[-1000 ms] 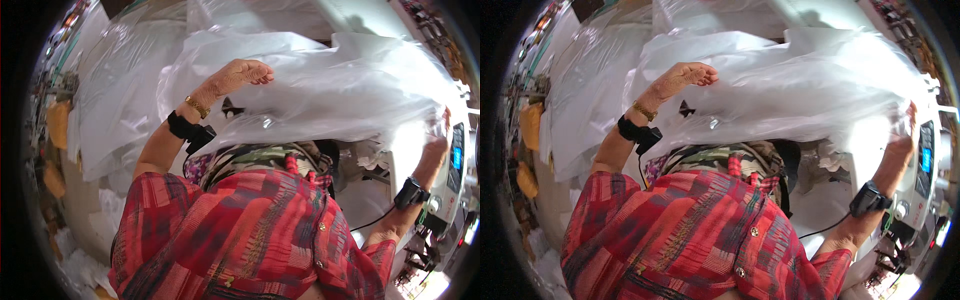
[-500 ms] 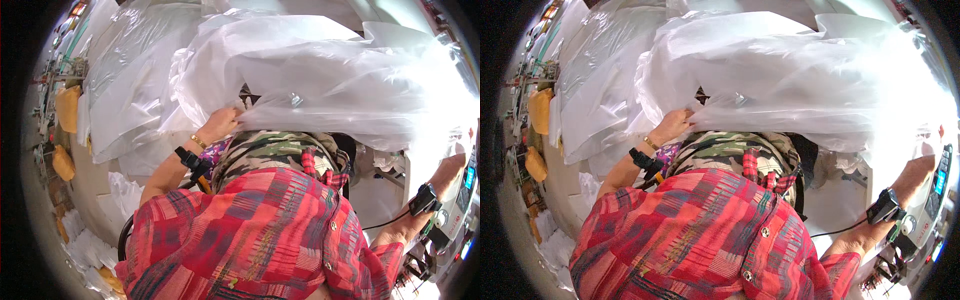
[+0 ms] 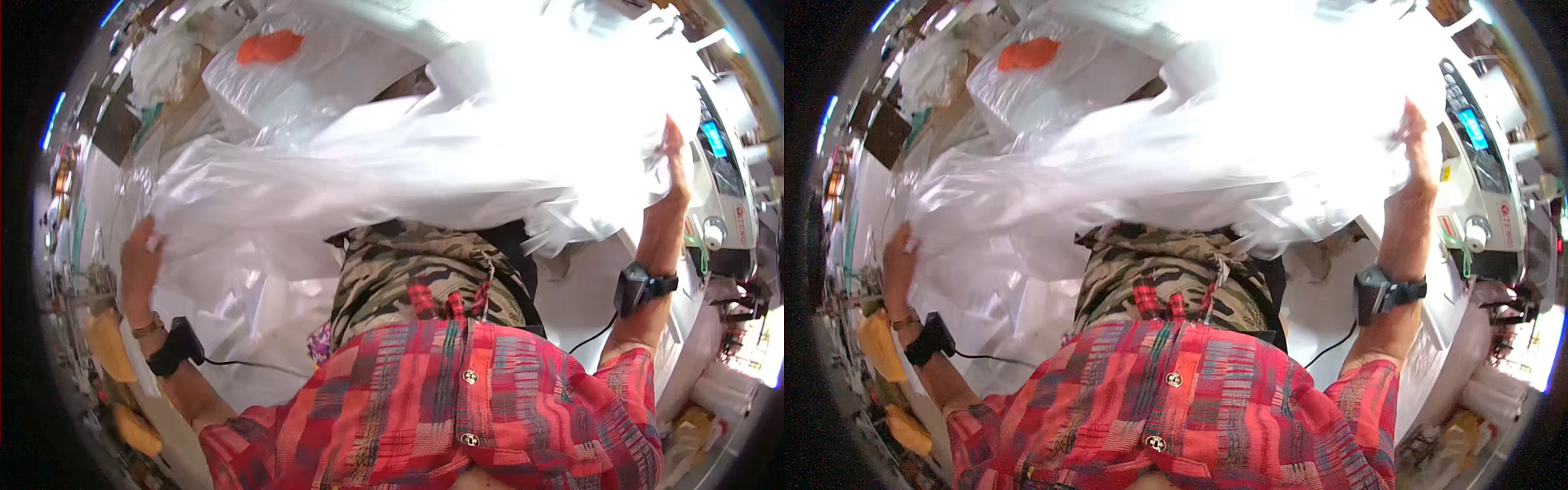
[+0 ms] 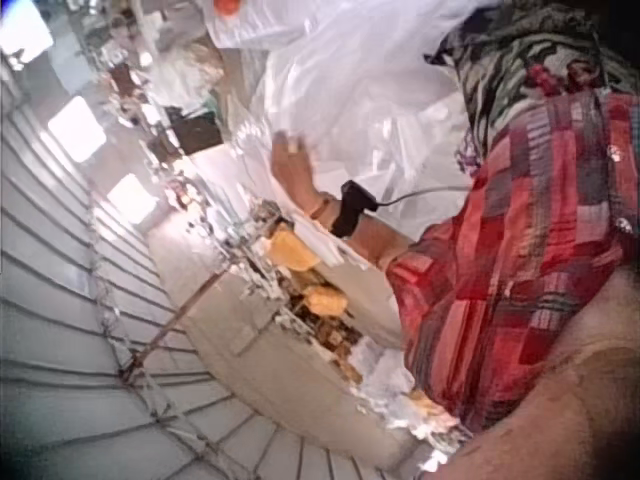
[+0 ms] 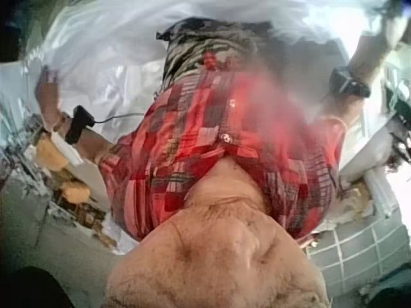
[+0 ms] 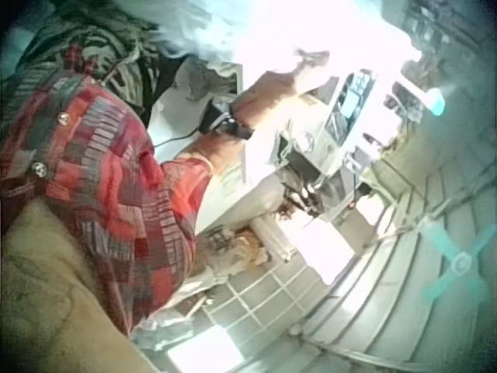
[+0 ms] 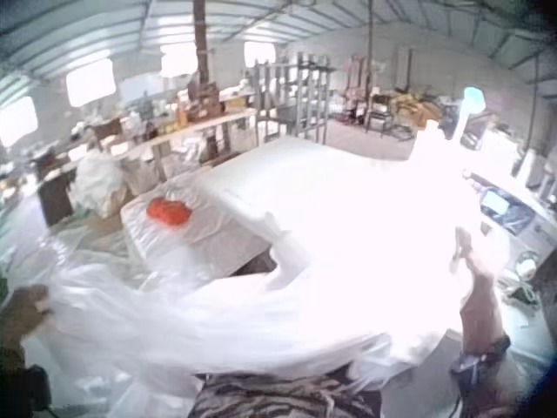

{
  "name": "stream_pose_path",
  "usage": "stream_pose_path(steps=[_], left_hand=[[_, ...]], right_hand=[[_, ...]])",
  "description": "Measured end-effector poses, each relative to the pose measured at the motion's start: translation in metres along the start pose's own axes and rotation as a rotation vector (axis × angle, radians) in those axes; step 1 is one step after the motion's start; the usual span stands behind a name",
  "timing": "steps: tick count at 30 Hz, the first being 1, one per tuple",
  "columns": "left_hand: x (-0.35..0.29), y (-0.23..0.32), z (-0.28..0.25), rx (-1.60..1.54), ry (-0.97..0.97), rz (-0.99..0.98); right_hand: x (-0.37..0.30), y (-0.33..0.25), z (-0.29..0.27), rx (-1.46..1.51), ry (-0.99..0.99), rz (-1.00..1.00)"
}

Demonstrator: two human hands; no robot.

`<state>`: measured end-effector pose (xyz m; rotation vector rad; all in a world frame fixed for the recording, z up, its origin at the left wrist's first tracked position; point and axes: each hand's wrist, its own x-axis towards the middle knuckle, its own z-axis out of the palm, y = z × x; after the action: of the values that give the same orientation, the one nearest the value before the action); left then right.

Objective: Sewing together large plastic sheets using an industrial sewing machine.

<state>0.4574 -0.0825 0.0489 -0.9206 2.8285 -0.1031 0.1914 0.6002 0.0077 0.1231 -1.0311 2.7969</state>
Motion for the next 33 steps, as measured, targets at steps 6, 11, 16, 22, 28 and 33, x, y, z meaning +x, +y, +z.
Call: stream_pose_path(steps=[6, 11, 16, 22, 28, 33], left_hand=[[-0.079, 0.198, -0.062, -0.833, 0.397, 0.925], [-0.134, 0.329, -0.085, -1.719, -0.109, 1.484], [-0.159, 0.368, -0.097, -2.537, -0.404, 1.796], [-0.177, 0.393, -0.099, -2.77, -0.25, 1.899], [-0.185, 0.404, -0.109, -2.93, -0.357, 2.064], [-0.183, 0.405, -0.107, -2.893, -0.174, 1.995]], right_hand=[[-0.01, 0.012, -0.059, -1.408, -0.17, -0.446], [-0.018, 0.005, -0.057, -1.243, -0.062, -0.237], [-0.034, 0.008, -0.047, -1.158, 0.014, -0.262], [-0.03, 0.011, -0.07, -0.967, 0.131, -0.141], [-0.029, 0.026, -0.063, -0.962, 0.082, -0.172], [-0.031, 0.027, -0.058, -0.942, 0.08, -0.16]])
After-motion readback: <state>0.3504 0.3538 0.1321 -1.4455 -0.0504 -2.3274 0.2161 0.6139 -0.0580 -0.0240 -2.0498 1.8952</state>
